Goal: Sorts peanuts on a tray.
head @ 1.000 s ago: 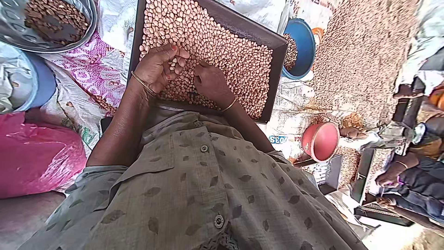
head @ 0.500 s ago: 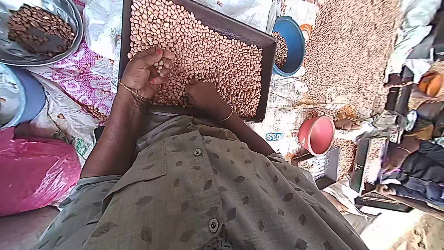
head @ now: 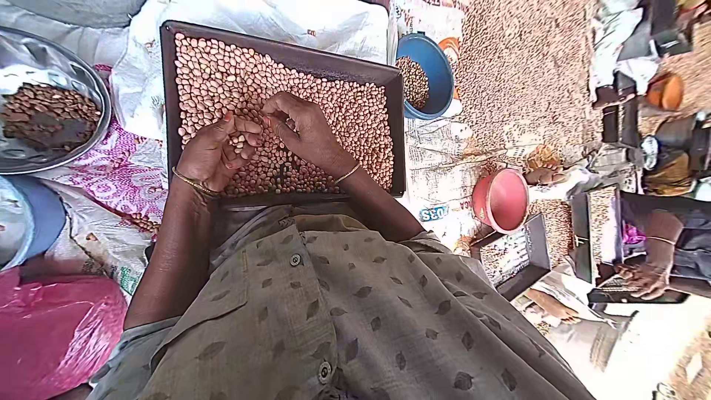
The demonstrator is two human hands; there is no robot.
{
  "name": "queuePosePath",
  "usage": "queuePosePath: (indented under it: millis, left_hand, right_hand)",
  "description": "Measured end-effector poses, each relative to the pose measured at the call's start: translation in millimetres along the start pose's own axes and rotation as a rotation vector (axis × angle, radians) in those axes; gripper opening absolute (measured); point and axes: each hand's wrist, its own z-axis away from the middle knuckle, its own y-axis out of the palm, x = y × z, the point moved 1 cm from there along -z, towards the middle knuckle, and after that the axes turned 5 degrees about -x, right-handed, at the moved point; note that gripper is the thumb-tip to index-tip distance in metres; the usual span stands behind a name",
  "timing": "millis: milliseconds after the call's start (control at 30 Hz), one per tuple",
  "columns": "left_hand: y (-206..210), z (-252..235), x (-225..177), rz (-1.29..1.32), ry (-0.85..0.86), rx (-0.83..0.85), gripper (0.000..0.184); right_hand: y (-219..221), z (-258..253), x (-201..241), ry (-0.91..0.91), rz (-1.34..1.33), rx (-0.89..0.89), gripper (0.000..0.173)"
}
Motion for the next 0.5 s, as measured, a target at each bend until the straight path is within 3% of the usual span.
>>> queuePosePath:
  millis: [133, 300, 400, 500]
  left_hand:
    - [-14.0, -1.5, -2.8, 0.172, 0.039, -0.040, 0.041]
    - [-20.0, -3.4, -16.4, 0.371, 0.081, -0.110, 0.037]
    - [-16.6, -5.7, -28.7, 0.421, 0.108, -0.120, 0.035]
    - [-3.2, -15.7, -44.6, 0.446, 0.102, -0.132, 0.034]
  right_hand:
    - [-1.8, 6.2, -39.1, 0.082, 0.325, 0.348, 0.032]
    - [-48.2, 33.0, -64.0, 0.182, 0.406, 0.388, 0.016]
    - [-86.3, 55.6, -67.2, 0.251, 0.294, 0.433, 0.013]
    - [-116.3, 66.9, -69.2, 0.241, 0.240, 0.343, 0.017]
